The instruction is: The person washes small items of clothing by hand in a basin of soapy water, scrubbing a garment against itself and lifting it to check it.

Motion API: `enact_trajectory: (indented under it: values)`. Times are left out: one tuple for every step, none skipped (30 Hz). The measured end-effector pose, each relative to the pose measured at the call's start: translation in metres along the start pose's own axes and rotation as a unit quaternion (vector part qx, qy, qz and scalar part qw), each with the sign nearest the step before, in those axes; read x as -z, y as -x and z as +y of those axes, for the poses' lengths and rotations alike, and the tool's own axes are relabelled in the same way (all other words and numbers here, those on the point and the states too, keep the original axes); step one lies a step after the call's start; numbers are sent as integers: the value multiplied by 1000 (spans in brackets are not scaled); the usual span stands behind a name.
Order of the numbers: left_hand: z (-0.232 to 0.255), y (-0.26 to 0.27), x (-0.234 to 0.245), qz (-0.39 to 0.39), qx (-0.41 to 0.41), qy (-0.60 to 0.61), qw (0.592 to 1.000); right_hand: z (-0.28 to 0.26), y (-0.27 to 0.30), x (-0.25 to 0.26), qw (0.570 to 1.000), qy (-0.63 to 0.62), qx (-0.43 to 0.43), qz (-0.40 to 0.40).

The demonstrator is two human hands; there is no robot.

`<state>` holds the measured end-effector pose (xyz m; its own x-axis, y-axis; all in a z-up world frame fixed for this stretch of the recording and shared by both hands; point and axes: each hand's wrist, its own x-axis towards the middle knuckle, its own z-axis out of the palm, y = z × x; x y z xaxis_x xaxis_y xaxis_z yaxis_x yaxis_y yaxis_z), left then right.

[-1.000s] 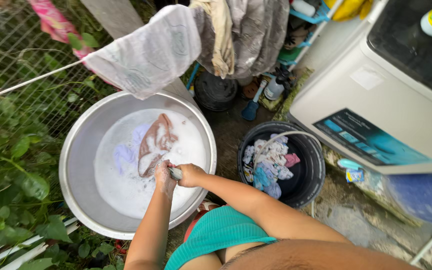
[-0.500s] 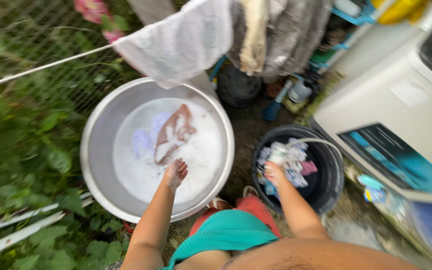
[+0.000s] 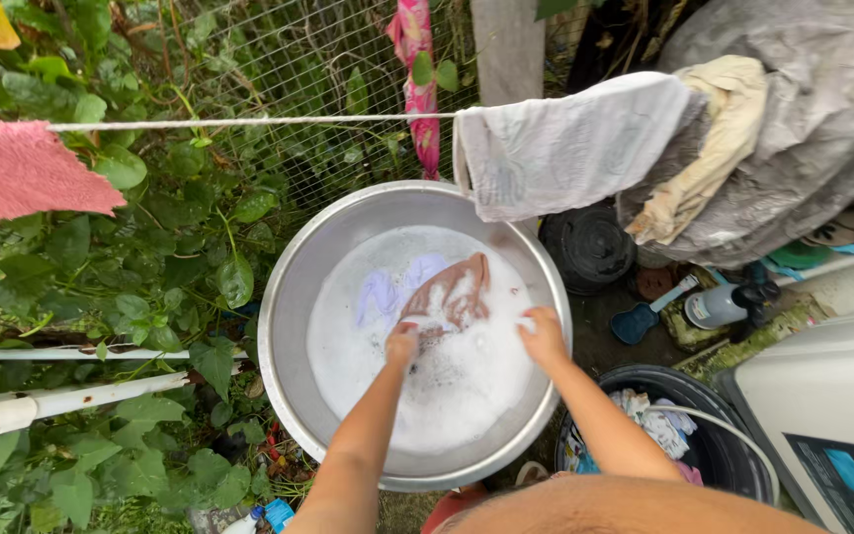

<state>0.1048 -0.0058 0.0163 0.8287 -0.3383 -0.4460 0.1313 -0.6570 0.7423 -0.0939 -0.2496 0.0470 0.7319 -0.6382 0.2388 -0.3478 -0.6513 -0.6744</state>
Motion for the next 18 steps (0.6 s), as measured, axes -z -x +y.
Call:
enact_trajectory:
  values:
    - [-1,0,-10,5,-42,-78,996,-13,-10,-27,997,-17,-19,-74]
    - [-3,1,-20,12,-81,-145,986,-26,-18,-53,991,-30,29,-130]
    - [-4,3,-30,6,-109,-208,972,-39,-26,-77,988,-16,71,-136]
    - [-6,6,-37,-5,-132,-272,953,-48,-29,-97,983,-3,113,-143]
    - [-10,12,-45,-18,-153,-332,931,-53,-26,-112,983,-2,113,-148]
    - [-14,18,-50,-44,-179,-398,898,-57,-25,-125,978,69,92,-173]
    - [-20,24,-51,-45,-173,-397,900,-61,-23,-136,968,138,73,-197]
    - [-26,31,-51,-63,-208,-393,894,-59,-19,-141,967,137,75,-202]
    - [-34,38,-47,-81,-242,-391,884,-58,-11,-145,956,191,54,-216]
    - [-41,45,-43,-82,-237,-393,885,-57,-1,-146,942,245,33,-228]
    - [-47,52,-39,-84,-250,-384,885,-55,9,-143,941,242,33,-232]
    - [-53,60,-35,-86,-264,-374,885,-54,20,-139,935,241,9,-260]
    - [-56,66,-35,-87,-263,-374,885,-52,26,-132,927,243,-14,-284]
    - [-58,73,-34,-93,-245,-388,884,-55,32,-128,927,243,-14,-285]
    - [-58,78,-35,-98,-228,-401,882,-59,39,-122,921,237,-30,-308]
    - [-58,85,-36,-99,-228,-399,882,-63,44,-116,914,230,-45,-331]
    - [-55,90,-39,-84,-242,-362,896,-69,42,-111,914,233,-42,-329]
    - [-52,95,-43,-69,-257,-324,908,-76,37,-107,954,126,-43,-269]
